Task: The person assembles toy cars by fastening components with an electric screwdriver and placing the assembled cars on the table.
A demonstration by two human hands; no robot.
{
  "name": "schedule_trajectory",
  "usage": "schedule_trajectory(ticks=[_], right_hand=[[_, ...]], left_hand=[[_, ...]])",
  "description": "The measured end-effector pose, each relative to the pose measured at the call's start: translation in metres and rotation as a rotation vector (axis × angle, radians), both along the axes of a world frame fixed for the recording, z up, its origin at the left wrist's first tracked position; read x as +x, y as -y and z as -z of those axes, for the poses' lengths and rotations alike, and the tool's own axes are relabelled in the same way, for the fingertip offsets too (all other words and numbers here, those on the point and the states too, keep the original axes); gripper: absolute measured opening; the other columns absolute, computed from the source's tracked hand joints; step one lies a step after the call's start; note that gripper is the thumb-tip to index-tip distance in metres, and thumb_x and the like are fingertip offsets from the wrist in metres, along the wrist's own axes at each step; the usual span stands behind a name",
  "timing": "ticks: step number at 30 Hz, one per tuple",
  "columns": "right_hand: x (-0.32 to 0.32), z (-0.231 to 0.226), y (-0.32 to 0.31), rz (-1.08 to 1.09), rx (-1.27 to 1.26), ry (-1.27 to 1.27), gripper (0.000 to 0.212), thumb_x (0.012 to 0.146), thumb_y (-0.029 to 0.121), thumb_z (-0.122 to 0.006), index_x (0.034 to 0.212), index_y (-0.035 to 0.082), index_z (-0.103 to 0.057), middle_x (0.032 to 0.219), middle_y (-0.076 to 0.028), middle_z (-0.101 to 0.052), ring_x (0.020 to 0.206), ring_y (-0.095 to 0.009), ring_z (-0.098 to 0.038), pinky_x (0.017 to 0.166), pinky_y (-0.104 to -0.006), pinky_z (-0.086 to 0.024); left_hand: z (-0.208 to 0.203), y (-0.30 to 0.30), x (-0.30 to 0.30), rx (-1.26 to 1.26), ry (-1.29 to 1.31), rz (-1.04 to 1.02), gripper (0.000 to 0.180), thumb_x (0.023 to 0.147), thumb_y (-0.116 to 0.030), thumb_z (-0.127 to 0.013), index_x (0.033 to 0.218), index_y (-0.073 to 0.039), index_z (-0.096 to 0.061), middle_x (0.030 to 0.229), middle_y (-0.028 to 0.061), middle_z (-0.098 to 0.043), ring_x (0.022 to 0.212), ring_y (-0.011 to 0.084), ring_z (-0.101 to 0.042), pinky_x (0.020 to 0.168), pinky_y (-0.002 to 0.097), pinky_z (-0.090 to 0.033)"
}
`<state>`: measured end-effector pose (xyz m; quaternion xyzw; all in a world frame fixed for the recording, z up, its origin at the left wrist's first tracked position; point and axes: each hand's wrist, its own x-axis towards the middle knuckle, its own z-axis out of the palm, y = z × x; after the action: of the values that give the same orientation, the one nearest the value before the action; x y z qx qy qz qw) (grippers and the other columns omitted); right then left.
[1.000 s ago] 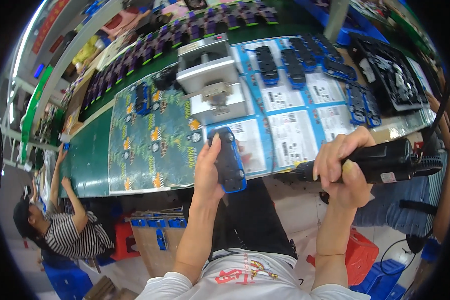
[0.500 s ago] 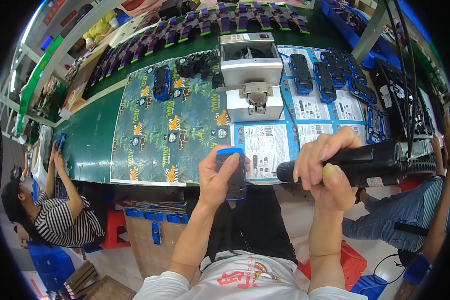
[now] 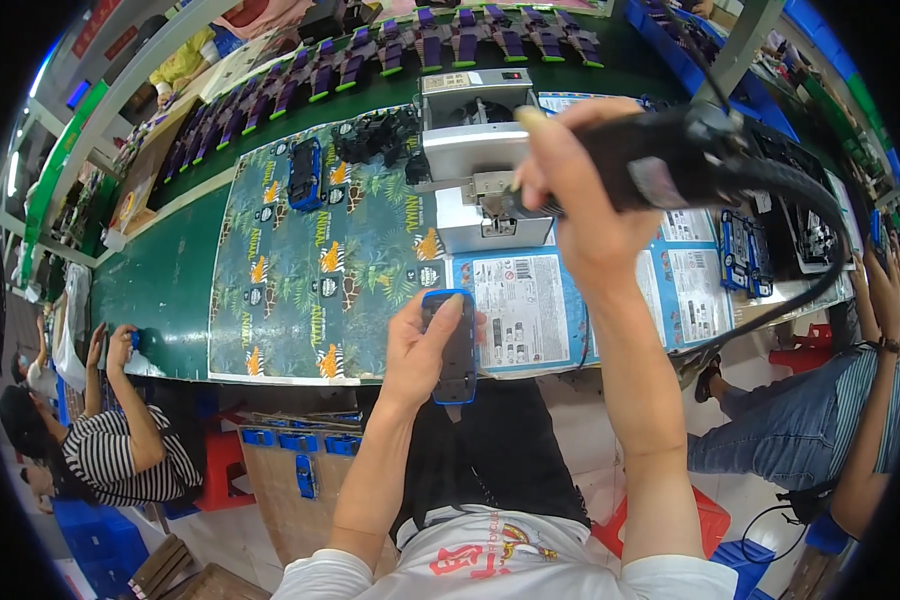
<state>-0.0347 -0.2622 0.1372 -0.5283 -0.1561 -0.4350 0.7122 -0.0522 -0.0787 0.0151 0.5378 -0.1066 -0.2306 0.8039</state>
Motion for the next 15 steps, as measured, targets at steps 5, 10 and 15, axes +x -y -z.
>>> schedule_trajectory(ticks=[5, 10, 15], right_hand=[[0.012, 0.001, -0.016, 0.095, -0.164, -0.117, 0.013, 0.082, 0.001, -0.076, 0.084, 0.002, -0.063, 0.064, 0.000, -0.061, 0.051, -0.005, -0.056, 0.048, -0.0187, -0.043], [0.024, -0.011, -0.021, 0.139, -0.273, -0.217, 0.016, 0.083, 0.007, -0.076, 0.079, 0.003, -0.061, 0.057, -0.001, -0.057, 0.044, -0.007, -0.051, 0.046, -0.0203, -0.040], [0.026, -0.021, -0.014, 0.083, -0.198, -0.380, 0.019, 0.084, 0.012, -0.075, 0.075, 0.004, -0.060, 0.054, 0.000, -0.054, 0.042, -0.007, -0.048, 0.044, -0.0234, -0.038]], left_hand=[[0.002, 0.001, 0.002, 0.058, 0.042, 0.026, 0.019, 0.099, -0.018, -0.060, 0.108, -0.001, -0.060, 0.087, 0.0056, -0.068, 0.074, 0.0100, -0.063, 0.069, 0.0271, -0.054], [0.000, -0.007, 0.003, 0.063, 0.066, 0.046, 0.018, 0.097, -0.013, -0.062, 0.110, -0.001, -0.058, 0.091, 0.0058, -0.068, 0.074, 0.0098, -0.063, 0.068, 0.0268, -0.055], [0.008, 0.001, 0.003, 0.040, 0.082, 0.031, 0.020, 0.095, -0.012, -0.065, 0.110, 0.000, -0.060, 0.093, 0.0068, -0.070, 0.075, 0.0102, -0.064, 0.069, 0.0271, -0.054]])
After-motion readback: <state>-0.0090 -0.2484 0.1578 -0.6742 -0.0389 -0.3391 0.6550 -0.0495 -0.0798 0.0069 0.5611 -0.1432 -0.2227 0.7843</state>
